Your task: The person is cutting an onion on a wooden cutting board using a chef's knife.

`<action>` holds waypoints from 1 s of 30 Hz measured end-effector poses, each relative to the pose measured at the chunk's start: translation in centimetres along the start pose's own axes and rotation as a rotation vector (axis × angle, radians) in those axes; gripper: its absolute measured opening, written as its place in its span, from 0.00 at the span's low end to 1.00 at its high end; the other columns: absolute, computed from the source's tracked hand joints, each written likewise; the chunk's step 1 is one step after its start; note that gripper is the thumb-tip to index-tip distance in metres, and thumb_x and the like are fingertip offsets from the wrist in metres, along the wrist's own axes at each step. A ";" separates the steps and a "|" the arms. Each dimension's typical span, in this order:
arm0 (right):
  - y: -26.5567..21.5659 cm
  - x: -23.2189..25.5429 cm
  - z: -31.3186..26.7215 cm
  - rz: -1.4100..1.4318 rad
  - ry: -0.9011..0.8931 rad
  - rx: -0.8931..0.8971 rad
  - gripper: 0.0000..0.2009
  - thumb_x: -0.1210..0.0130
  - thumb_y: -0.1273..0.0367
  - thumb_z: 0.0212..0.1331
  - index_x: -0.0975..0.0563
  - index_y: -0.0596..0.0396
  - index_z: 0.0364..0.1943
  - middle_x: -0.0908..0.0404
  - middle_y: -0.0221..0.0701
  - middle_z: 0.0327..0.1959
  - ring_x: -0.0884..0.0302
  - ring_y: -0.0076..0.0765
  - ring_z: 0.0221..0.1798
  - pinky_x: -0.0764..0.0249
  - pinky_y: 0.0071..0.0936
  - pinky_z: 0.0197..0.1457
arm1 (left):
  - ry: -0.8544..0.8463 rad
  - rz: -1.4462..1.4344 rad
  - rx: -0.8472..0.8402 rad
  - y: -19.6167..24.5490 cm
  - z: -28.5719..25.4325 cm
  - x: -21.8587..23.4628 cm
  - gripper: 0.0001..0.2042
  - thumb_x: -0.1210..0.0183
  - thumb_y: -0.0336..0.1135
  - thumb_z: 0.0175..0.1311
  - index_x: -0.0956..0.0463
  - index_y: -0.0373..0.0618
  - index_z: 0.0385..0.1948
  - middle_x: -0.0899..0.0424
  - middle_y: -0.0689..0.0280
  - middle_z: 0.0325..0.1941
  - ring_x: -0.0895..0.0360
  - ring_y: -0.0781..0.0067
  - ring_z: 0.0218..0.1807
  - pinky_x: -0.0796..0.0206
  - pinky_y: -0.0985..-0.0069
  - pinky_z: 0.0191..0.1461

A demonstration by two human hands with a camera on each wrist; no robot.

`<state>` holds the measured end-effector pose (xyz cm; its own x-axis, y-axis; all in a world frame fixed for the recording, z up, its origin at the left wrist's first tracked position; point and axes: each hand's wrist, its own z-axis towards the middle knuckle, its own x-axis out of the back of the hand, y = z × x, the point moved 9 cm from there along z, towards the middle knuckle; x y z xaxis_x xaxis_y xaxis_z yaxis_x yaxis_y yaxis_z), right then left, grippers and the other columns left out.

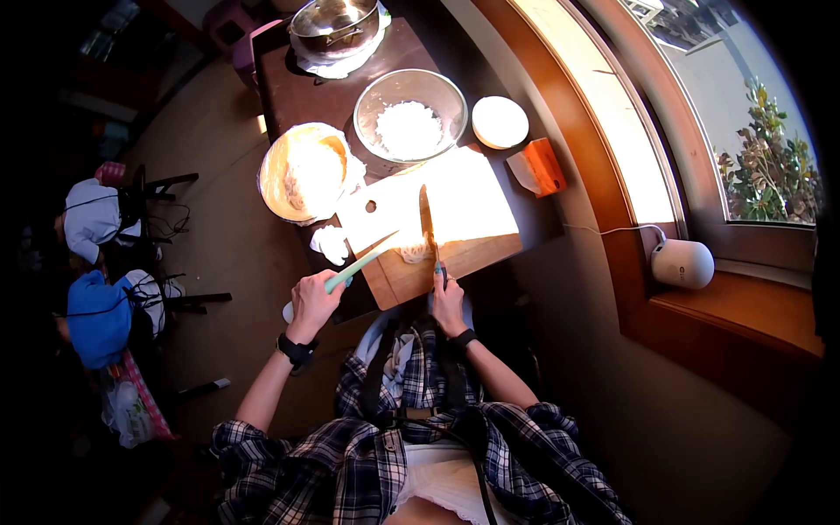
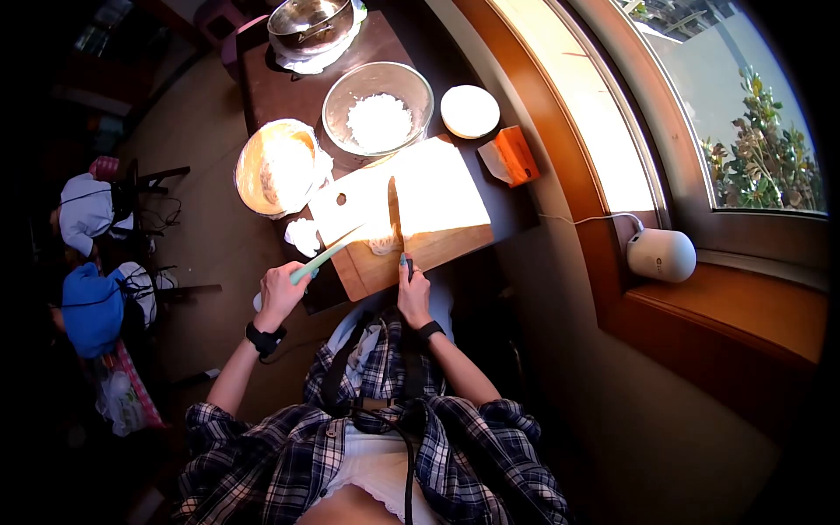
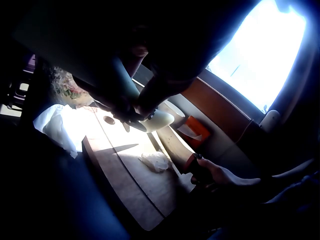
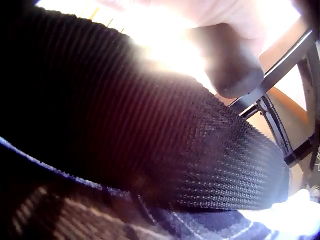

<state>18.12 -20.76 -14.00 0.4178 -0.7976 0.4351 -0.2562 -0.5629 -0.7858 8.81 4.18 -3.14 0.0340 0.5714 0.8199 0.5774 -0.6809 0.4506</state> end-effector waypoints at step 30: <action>-1.5 3.3 2.9 -0.144 -0.129 0.116 0.26 0.58 0.53 0.64 0.26 0.68 0.26 0.29 0.57 0.22 0.27 0.61 0.30 0.33 0.43 0.30 | 0.045 0.026 0.055 -0.5 -1.7 -0.7 0.07 0.40 0.39 0.51 0.20 0.49 0.29 0.20 0.59 0.21 0.22 0.56 0.27 0.31 0.63 0.32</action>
<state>22.39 -21.89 -12.65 0.5526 -0.6726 0.4922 -0.0873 -0.6341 -0.7683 7.13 3.31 -3.35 0.0134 0.5323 0.8465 0.6206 -0.6682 0.4104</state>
